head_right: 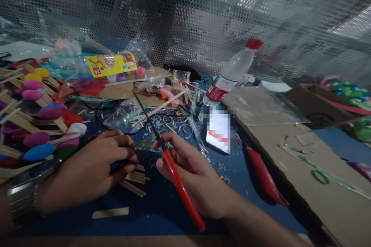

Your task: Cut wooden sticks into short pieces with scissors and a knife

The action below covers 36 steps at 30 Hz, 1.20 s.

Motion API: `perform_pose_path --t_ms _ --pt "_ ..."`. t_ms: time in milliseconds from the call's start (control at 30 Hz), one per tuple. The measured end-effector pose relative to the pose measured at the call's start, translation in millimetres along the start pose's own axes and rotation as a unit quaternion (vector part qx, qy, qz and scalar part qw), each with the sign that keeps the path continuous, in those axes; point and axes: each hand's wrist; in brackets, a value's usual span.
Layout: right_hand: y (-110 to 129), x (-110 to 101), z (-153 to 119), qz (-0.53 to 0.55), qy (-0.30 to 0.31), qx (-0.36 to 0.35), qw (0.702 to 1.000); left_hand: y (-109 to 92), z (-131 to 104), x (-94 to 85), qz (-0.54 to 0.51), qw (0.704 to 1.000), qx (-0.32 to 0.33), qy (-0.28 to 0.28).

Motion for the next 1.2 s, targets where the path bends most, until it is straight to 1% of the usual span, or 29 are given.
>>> perform_pose_path --t_ms 200,267,333,400,500,600,633,700,800,1000,1200 --pt "3 1 1 -0.034 0.005 -0.001 0.999 -2 2 0.4 -0.009 1.000 -0.018 -0.012" --pt "5 1 1 -0.049 0.013 0.004 0.999 -2 2 0.0 -0.036 0.998 -0.029 -0.037" --pt "6 -1 1 -0.062 0.013 0.005 0.998 -1 2 -1.2 -0.093 0.991 -0.059 -0.074" --pt "8 -4 1 -0.076 0.007 -0.002 0.997 0 2 -3.2 -0.175 0.973 -0.102 -0.113" --pt "10 -7 2 -0.106 0.002 -0.005 0.994 1 5 -7.6 -0.285 0.932 -0.157 -0.162" --pt "10 -8 2 -0.139 0.019 0.021 0.990 1 7 -11.6 -0.332 0.902 -0.189 -0.200" --pt "9 -9 2 -0.148 0.026 0.032 0.988 1 7 -12.3 -0.341 0.897 -0.193 -0.203" --pt "7 -9 2 -0.164 0.038 0.048 0.985 0 7 -12.4 -0.354 0.895 -0.192 -0.192" --pt "5 -9 1 -0.188 0.049 0.049 0.980 -1 6 -10.7 -0.366 0.896 -0.179 -0.175" --pt "4 -11 1 -0.227 0.039 0.060 0.971 -2 6 -9.7 -0.360 0.902 -0.171 -0.168" --pt "6 -11 1 -0.216 0.044 0.060 0.974 -2 7 -8.8 -0.352 0.907 -0.178 -0.146"
Point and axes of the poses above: each hand's wrist, its own z-axis towards the middle knuckle, its own x-axis out of the palm, y = z × x, and after that the axes turned 10 degrees about z, right-handed
